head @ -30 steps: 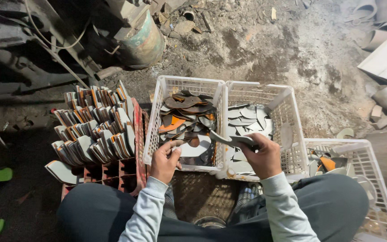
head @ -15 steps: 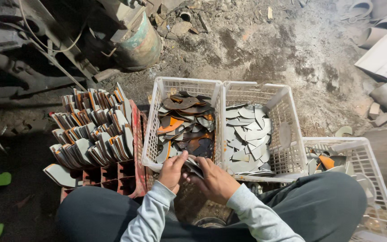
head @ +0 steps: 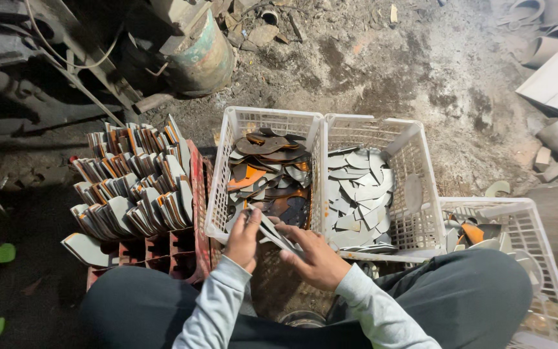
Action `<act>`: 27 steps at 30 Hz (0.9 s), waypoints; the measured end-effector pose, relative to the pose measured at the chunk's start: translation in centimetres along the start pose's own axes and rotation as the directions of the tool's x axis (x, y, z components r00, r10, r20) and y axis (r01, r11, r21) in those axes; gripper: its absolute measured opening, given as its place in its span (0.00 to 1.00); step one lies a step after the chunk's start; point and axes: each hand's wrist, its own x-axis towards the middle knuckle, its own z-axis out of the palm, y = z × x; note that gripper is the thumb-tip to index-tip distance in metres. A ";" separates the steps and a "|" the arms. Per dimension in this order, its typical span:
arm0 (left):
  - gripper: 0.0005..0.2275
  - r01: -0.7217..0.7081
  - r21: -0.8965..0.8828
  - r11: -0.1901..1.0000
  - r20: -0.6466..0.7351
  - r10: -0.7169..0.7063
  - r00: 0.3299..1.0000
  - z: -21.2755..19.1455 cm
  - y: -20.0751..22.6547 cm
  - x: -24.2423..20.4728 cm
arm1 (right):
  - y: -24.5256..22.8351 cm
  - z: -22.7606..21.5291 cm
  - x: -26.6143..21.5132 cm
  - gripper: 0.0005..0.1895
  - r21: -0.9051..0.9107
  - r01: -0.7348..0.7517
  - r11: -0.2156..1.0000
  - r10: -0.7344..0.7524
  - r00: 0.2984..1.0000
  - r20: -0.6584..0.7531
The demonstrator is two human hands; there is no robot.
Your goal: The person sits cross-legged on the floor and sorts ceramic tile pieces from two white crates into a red crate. They pick up individual pieces, inspect them, and place them into the red crate, organizing them by type or color.
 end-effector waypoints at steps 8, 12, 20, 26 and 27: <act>0.14 -0.169 0.135 0.976 0.219 0.137 0.966 -0.9 1.2 0.2 | -1.3 -0.1 0.3 0.25 0.207 -0.279 0.938 0.290 0.957 -0.024; 0.09 -0.091 -0.210 0.973 0.090 0.112 0.990 -0.7 -0.7 1.1 | -1.2 0.9 0.5 0.30 0.067 0.041 0.997 -0.021 0.959 -0.284; 0.11 -0.086 -0.243 0.966 0.098 0.113 0.989 -1.6 -1.1 1.6 | 1.1 1.5 0.8 0.36 -0.332 -0.100 0.938 -0.075 0.877 -0.475; 0.13 -0.111 -0.172 0.979 0.088 0.128 0.988 -1.7 -0.9 1.4 | 3.6 -0.5 0.9 0.34 -0.210 -0.217 0.953 0.087 0.862 -0.499; 0.13 -0.129 -0.193 0.973 0.076 0.146 0.986 -1.5 -1.0 1.2 | 3.5 -0.7 0.9 0.34 -0.204 -0.193 0.960 0.071 0.868 -0.491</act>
